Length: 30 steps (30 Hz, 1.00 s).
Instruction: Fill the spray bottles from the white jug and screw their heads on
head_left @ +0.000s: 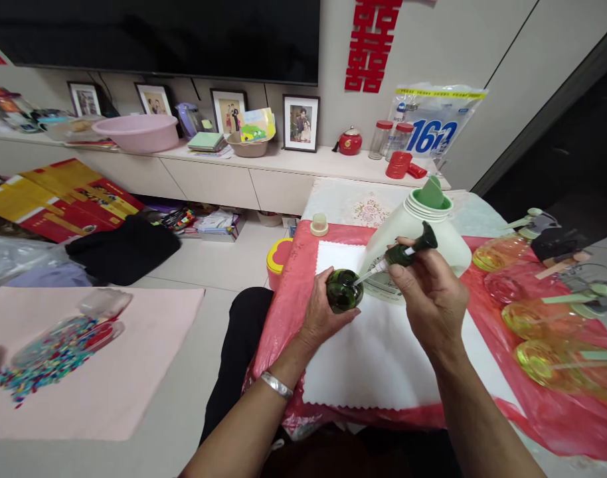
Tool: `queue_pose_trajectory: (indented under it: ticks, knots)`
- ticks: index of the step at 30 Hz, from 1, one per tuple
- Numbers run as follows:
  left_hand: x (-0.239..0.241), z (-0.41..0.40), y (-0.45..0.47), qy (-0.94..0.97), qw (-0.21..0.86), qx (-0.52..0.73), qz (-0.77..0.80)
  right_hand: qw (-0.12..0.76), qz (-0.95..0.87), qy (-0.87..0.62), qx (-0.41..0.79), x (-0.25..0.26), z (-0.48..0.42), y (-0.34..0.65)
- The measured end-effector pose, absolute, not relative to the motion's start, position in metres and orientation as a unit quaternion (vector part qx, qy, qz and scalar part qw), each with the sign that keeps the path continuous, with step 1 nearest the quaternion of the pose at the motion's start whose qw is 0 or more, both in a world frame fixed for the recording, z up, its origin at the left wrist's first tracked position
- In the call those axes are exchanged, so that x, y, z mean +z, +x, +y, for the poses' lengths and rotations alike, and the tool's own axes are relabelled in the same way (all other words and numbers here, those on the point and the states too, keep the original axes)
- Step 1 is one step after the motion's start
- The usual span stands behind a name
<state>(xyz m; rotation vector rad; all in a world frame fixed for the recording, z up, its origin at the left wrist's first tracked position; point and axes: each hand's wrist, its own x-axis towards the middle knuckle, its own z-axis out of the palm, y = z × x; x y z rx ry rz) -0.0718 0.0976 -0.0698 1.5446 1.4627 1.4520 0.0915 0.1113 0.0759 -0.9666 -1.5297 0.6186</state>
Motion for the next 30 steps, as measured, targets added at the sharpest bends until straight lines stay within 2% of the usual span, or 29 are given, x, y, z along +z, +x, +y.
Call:
queue_pose_trajectory:
  ticks: [5,15,24,30]
  knots:
    - [-0.071,0.098,-0.071,0.573,0.278,0.545,0.545,0.591,-0.644,-0.403,0.271,0.085,0.117,0.089]
    - [-0.074,0.098,-0.070,0.578,0.257,0.548,0.547,0.426,-0.769,-0.407,0.249,0.051,0.132,0.076]
    - [-0.079,0.100,-0.067,0.581,0.227,0.556,0.549,0.358,-0.791,-0.411,0.277,0.036,0.136,0.073]
    - [-0.077,0.100,-0.066,0.583,0.231,0.555,0.547,0.374,-0.779,-0.418,0.280,0.024,0.134,0.071]
